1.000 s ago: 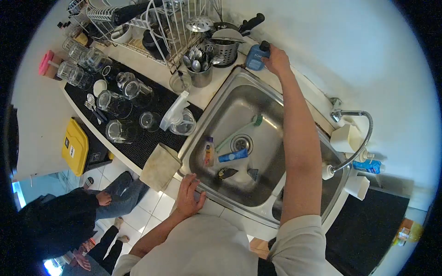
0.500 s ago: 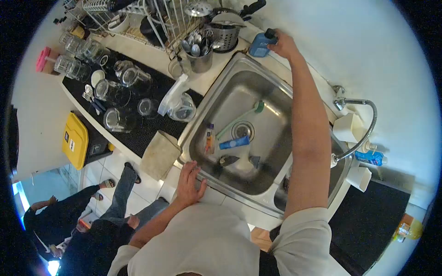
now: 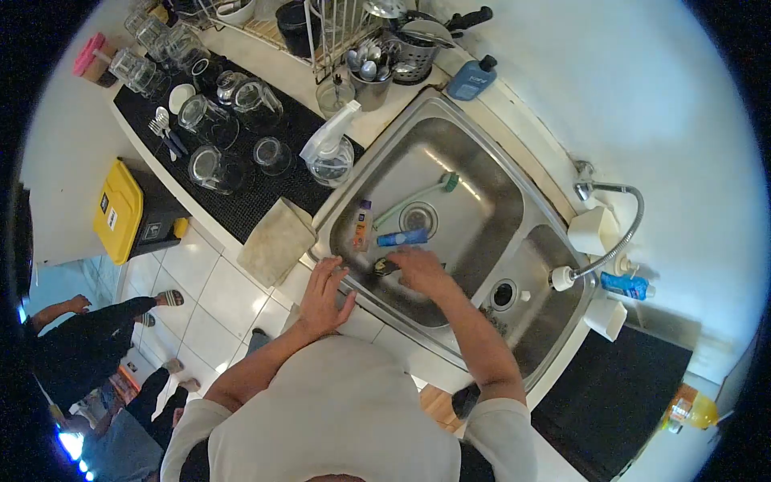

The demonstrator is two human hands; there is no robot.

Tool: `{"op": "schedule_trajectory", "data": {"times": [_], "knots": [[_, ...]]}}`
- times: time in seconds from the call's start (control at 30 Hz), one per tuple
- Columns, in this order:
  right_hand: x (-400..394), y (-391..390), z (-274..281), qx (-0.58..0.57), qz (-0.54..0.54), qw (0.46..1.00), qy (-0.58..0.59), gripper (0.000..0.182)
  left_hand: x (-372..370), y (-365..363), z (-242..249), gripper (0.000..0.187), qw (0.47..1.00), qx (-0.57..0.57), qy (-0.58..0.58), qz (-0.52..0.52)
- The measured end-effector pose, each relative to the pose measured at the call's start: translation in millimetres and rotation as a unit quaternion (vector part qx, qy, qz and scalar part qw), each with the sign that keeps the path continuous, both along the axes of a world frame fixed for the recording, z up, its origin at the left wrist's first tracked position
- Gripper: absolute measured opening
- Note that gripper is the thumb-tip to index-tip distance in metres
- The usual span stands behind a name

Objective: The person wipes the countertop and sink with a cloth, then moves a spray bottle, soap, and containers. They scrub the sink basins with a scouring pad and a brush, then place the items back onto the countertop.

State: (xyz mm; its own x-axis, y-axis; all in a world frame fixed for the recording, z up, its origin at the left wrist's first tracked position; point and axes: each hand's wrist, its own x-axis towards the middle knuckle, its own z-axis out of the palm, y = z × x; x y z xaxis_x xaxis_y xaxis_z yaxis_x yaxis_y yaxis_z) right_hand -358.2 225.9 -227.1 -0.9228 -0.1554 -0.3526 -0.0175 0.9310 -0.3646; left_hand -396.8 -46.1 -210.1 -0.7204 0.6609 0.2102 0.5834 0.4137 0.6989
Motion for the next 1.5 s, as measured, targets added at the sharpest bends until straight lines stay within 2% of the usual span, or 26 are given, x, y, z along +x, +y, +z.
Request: {"op": "schedule_trajectory", "data": {"times": [0.07,0.17,0.27,0.37,0.43,0.6,0.77,1.0,1.23,1.43,1.5], "knots": [[7,-1,-15,-0.027,-0.045,0.997,-0.063,0.027,0,0,-1,0.048,1.0,0.006,0.0,0.003],[5,32,-1,-0.101,-0.147,0.982,0.06,0.016,0,0,0,0.052,1.0,0.029,-0.013,0.0],[-11,68,47,-0.24,-0.263,0.934,0.018,0.019,1,-1,0,0.053,1.0,0.023,-0.01,-0.003],[-28,100,92,-0.134,-0.298,0.934,0.143,0.017,1,-1,0,0.049,1.0,0.012,-0.004,0.002],[-44,121,113,-0.065,-0.314,0.916,0.241,0.016,1,0,2,0.05,1.0,0.014,-0.004,0.001],[-95,174,149,0.049,-0.308,0.89,0.332,0.018,0,0,1,0.05,1.0,0.014,-0.001,-0.004],[-148,231,120,0.064,-0.287,0.893,0.341,0.018,0,1,0,0.049,1.0,0.014,-0.006,-0.002],[-195,251,104,0.101,-0.25,0.915,0.299,0.018,0,2,-2,0.049,1.0,0.006,-0.017,-0.006],[-197,257,100,0.094,-0.25,0.921,0.284,0.015,-1,3,-3,0.049,1.0,0.004,-0.018,-0.01],[-196,266,103,0.127,-0.224,0.931,0.259,0.019,-1,3,-3,0.05,1.0,-0.009,-0.015,-0.014],[-196,265,105,0.12,-0.245,0.933,0.236,0.021,-1,2,-4,0.05,1.0,-0.01,-0.013,-0.013]]}}
